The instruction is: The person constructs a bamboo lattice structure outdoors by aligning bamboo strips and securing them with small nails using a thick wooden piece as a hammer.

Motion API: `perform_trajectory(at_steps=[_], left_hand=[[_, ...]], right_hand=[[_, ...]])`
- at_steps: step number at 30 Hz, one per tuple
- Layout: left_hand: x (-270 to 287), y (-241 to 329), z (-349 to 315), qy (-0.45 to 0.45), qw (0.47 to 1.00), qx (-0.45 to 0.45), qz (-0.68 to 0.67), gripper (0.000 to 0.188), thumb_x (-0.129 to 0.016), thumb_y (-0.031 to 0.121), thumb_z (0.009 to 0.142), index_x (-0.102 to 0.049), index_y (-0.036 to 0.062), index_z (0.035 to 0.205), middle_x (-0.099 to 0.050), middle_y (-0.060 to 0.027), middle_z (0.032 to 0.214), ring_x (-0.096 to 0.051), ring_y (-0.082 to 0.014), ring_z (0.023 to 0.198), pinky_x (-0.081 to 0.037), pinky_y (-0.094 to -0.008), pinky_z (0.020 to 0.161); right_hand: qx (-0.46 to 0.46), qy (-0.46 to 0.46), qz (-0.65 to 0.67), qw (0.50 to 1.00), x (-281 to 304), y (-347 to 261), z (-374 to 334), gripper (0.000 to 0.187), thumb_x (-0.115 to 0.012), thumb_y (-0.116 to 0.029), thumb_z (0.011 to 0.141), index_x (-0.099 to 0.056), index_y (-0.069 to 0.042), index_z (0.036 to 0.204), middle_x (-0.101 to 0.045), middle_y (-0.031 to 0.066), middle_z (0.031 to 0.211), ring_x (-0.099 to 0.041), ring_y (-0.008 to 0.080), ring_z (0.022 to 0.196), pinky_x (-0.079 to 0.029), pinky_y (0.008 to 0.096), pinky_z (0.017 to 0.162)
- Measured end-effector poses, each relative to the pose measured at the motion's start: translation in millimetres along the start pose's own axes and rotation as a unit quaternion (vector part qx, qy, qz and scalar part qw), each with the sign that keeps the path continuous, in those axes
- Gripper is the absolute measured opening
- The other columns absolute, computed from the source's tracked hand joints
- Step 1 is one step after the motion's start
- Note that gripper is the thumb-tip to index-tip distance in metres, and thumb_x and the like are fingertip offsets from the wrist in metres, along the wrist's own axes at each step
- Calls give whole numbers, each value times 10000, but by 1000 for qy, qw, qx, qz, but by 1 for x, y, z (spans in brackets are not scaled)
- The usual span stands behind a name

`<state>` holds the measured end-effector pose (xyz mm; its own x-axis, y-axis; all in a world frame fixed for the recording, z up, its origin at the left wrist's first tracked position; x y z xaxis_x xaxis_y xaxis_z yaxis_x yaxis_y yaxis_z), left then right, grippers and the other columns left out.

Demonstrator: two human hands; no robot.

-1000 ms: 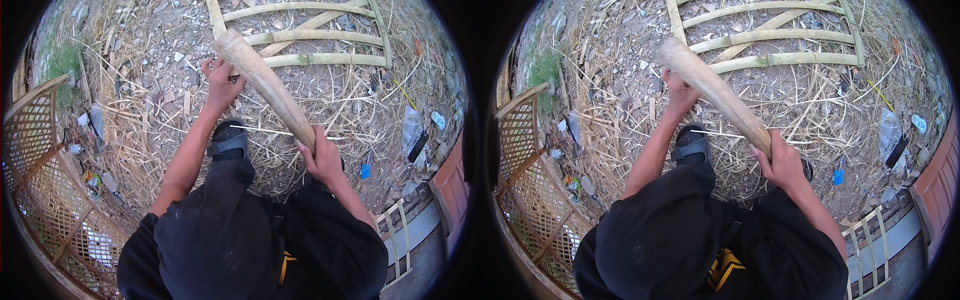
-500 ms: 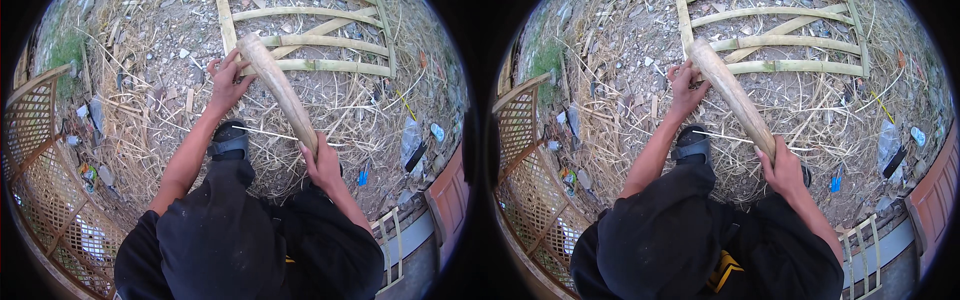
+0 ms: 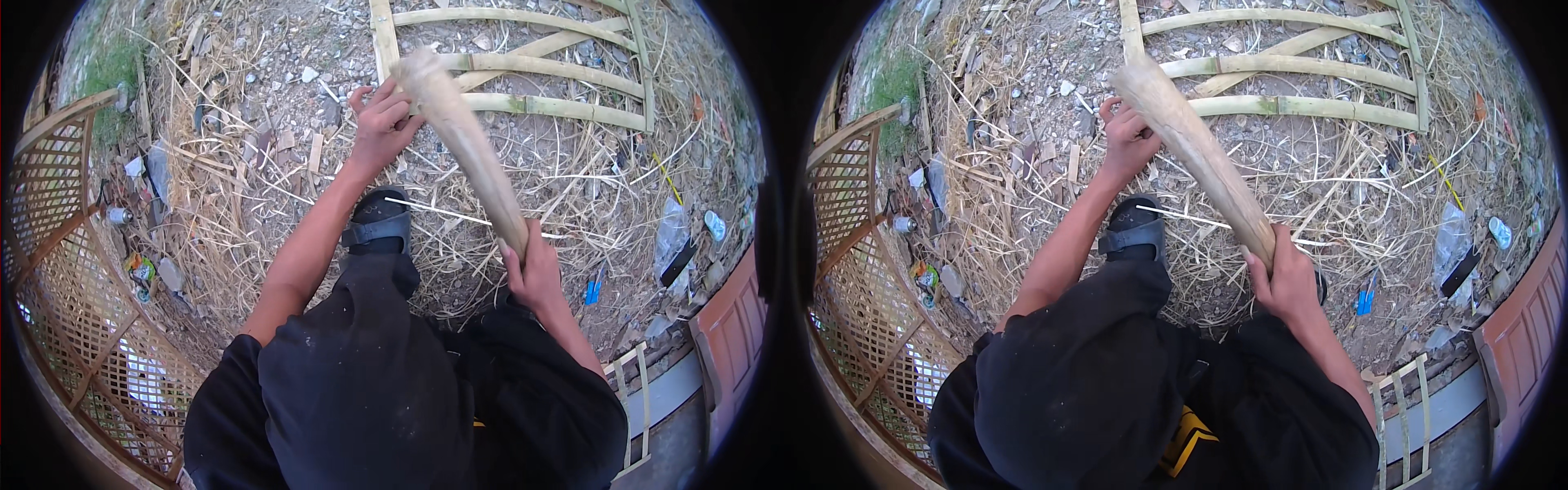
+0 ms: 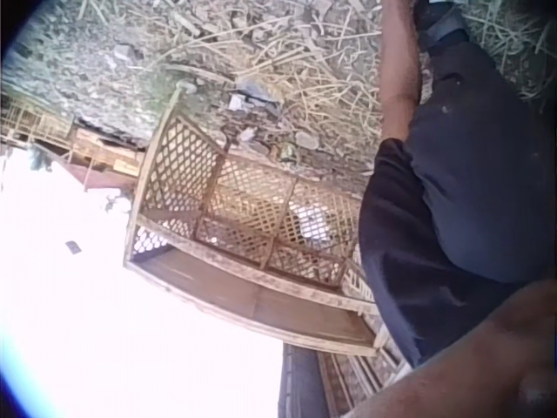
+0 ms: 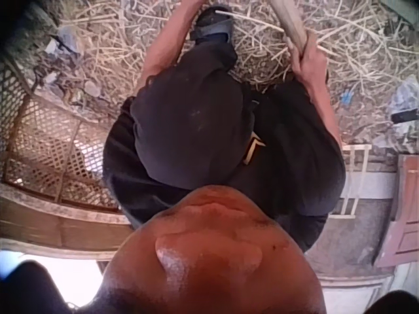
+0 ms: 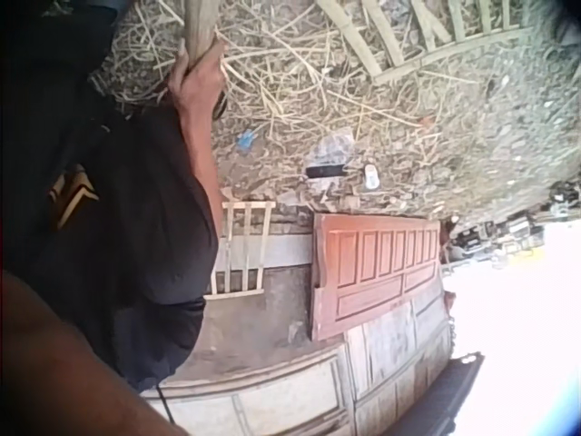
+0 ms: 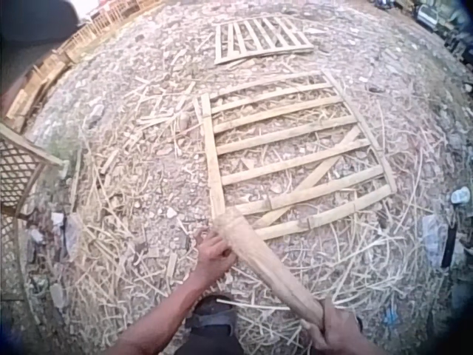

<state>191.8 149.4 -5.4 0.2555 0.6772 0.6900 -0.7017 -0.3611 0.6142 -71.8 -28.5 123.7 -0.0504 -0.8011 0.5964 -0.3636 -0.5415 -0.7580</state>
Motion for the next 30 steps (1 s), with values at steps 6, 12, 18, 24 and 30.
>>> perform_trajectory(at_steps=[6,12,18,24,30], left_hand=[[8,16,10,15,998,35,-42,261,-888,219,751,-666,112,837,-737,-29,938,-586,-208,1325,-243,-433,1045],[6,15,13,35,997,45,-53,240,-854,228,805,-759,138,1007,-778,-16,976,-622,-175,1253,-224,-409,1043],[1,17,17,59,998,-1,7,106,-817,139,828,-782,164,925,-780,35,913,-652,-184,1200,-257,-388,1015],[6,22,17,52,998,-3,28,99,-807,107,835,-799,146,925,-785,33,961,-663,-178,1193,-271,-373,1007],[4,24,19,59,995,-30,77,92,-808,99,829,-789,148,904,-784,37,974,-680,-141,1167,-271,-364,991]], right_hand=[[-85,-11,5,996,3,7,4,401,-627,-279,984,-518,10,1239,-659,272,768,-675,464,683,-519,497,604],[-66,0,8,998,14,-15,11,381,-642,-258,976,-532,12,1222,-661,249,758,-684,434,674,-517,465,597],[-68,4,8,998,15,-9,11,389,-639,-248,980,-527,23,1235,-663,240,754,-688,421,663,-518,457,595],[-113,33,58,991,16,-6,14,396,-635,-239,988,-527,50,1236,-646,228,721,-691,369,625,-506,427,570],[-131,25,55,990,18,-4,10,399,-632,-252,991,-528,44,1237,-638,228,699,-682,384,614,-501,438,562]])
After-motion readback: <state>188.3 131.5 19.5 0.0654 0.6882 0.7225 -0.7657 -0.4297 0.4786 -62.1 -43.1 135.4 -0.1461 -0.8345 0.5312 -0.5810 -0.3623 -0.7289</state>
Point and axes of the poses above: each hand's wrist, its own z-axis towards the middle knuckle, its own x-axis out of the back of the hand, y = z × x, the point moved 2 cm from there along z, towards the middle knuckle
